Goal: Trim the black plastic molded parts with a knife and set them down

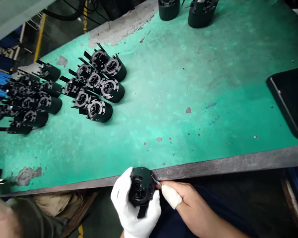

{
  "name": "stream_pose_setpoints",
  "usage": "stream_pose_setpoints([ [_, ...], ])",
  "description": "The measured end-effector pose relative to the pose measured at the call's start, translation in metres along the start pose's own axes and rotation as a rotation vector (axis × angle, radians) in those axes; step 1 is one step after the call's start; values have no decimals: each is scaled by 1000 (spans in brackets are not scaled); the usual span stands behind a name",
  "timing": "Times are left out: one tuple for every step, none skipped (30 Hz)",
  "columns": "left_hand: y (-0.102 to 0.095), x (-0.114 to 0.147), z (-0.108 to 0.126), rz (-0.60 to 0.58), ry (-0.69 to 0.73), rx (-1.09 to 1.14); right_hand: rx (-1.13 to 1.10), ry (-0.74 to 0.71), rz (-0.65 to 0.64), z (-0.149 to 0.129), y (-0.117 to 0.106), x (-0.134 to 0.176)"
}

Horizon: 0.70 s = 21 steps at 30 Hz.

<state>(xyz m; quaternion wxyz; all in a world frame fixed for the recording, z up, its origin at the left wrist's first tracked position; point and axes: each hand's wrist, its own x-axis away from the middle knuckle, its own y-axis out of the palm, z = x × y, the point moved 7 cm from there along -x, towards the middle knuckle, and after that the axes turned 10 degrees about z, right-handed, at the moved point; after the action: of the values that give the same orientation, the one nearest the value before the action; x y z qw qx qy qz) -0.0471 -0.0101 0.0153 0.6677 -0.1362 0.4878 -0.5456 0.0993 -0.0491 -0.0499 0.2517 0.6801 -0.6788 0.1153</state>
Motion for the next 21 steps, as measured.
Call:
stream_pose_setpoints([
  [0,-2,2,8,29,13,18,3,2,0,-1,0],
  [1,-4,3,13,52,25,33,6,3,0,-2,-1],
  [1,-5,3,16,70,36,45,10,6,0,-2,-1],
  [2,-6,4,19,80,41,56,13,10,0,-3,-2],
  [2,-7,3,23,83,43,68,17,17,1,-3,-3],
  [3,-8,2,25,82,40,81,21,26,2,-3,-3],
  [3,-8,1,27,80,36,94,25,34,3,-3,-4],
  [3,-8,0,27,79,31,105,27,41,3,-3,-5],
  [3,-8,0,26,82,27,113,29,44,3,-2,-5],
  [4,-7,-1,22,85,20,117,32,45,3,-1,-6],
  [4,-6,-2,23,91,14,116,35,47,3,0,-6],
  [4,-5,-3,27,102,6,112,39,50,3,0,-6],
  [4,-4,-3,35,121,0,105,44,54,3,1,-6],
  [3,-4,-2,44,142,-5,97,48,58,3,1,-6],
  [3,-3,-2,53,156,-9,85,51,61,3,1,-5],
  [2,-3,-3,61,166,-10,67,55,61,4,1,-5],
  [2,-3,-3,62,169,-10,43,62,58,5,0,-4],
  [2,-3,-3,59,170,-8,16,71,54,7,-1,-4],
  [2,-3,-3,56,172,-2,-9,77,47,8,-1,-3],
  [2,-4,-2,53,177,6,-25,79,39,9,-2,-3],
  [2,-4,-1,49,186,14,-29,77,31,10,-3,-2],
])
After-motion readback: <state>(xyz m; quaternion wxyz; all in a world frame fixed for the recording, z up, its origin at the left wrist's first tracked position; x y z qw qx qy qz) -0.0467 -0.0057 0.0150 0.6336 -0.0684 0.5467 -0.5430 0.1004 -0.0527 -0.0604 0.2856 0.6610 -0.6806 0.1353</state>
